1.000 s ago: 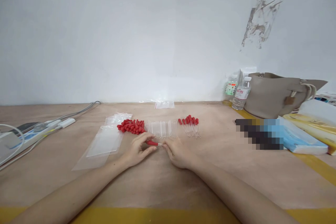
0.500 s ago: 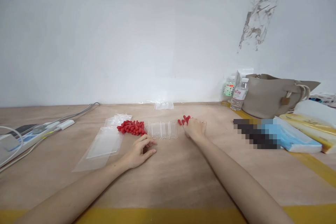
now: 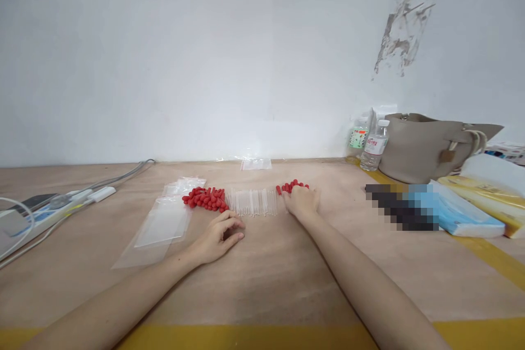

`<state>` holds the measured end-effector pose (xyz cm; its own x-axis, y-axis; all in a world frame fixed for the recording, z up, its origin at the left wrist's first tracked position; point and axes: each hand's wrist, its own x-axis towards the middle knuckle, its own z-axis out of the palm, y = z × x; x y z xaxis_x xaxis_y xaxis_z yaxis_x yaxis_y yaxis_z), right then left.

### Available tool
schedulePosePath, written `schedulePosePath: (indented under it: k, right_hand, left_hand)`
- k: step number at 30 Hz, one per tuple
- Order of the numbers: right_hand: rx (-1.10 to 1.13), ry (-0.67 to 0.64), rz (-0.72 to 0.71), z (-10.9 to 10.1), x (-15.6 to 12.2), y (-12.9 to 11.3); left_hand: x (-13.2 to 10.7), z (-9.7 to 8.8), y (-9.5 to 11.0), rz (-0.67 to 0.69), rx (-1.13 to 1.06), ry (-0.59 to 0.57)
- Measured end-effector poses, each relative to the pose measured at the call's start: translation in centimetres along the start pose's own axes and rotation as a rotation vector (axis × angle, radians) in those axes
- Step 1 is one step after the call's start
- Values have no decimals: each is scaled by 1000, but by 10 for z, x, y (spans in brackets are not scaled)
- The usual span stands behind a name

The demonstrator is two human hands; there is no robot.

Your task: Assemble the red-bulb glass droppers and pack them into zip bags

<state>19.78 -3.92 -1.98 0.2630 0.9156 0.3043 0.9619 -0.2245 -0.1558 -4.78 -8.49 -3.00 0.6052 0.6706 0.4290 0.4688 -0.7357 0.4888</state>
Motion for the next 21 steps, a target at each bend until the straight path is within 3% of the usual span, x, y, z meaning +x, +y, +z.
schedulePosePath:
  k: [4,8,15,18,21]
  right_hand:
    - [73,-9,-83,1,-5,-15]
    - [58,-112,-29,4,-1,-27]
    - [103,-147,26,5,12,-33]
    - [131,-136,-1,0,8,-32]
    - [168,-113,-75,-7,-6,-22]
  left_hand:
    - [0,0,2,4,-5,1]
    - [0,-2,2,-1,-8,3]
    - [-1,2,2,11,14,10]
    - [-1,1,5,-5,88,108]
    - [6,-19,0,-79,227,260]
